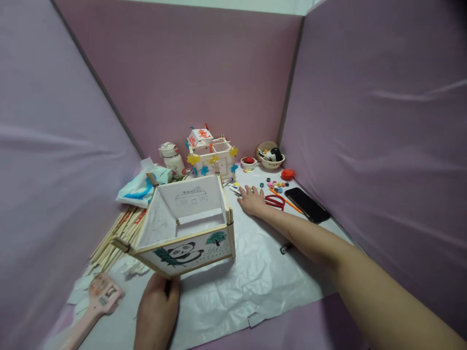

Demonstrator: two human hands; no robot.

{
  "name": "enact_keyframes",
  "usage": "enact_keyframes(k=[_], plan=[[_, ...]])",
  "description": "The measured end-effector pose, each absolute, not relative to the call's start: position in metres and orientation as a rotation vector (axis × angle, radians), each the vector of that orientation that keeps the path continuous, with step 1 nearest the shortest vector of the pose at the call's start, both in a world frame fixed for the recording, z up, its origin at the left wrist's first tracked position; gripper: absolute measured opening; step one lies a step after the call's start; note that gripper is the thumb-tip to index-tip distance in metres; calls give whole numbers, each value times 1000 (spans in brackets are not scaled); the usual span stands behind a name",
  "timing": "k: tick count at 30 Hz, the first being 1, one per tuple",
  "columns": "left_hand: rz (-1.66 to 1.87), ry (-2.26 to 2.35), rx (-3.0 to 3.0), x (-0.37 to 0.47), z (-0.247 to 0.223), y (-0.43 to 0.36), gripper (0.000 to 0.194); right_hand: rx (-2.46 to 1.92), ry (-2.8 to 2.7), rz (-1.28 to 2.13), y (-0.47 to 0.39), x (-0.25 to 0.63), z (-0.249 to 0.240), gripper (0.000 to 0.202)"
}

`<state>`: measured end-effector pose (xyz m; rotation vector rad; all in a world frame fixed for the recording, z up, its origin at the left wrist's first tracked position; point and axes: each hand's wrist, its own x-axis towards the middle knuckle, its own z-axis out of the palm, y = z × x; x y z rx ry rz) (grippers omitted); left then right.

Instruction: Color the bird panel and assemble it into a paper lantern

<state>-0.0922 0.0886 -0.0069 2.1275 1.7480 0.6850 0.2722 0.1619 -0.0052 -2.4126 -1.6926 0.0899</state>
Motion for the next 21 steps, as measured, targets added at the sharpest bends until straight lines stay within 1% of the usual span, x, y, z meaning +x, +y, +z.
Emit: enact_keyframes(k=[6,9,14,15,19,21], plan=[[734,1715,2109,-92,-6,86,31,-2511,-1515,78,174,300,-3,56],[736,1708,2116,-92,-7,86,30,-2524,-1490,95,172,300,-3,60],[706,1732,2119,-92,-7,88,31,-2448,-1606,141,163,292,-2,70],[694,1739,2115,-92,-6,88,32,-2427,-1627,147,163,294,2,68],[680,1734,2127,-92,-6,89,36,-2411,-1597,151,166,326,25,42],[688,1734,2136,-92,-7,90,37,-2421,-1554,134,172,347,36,33]])
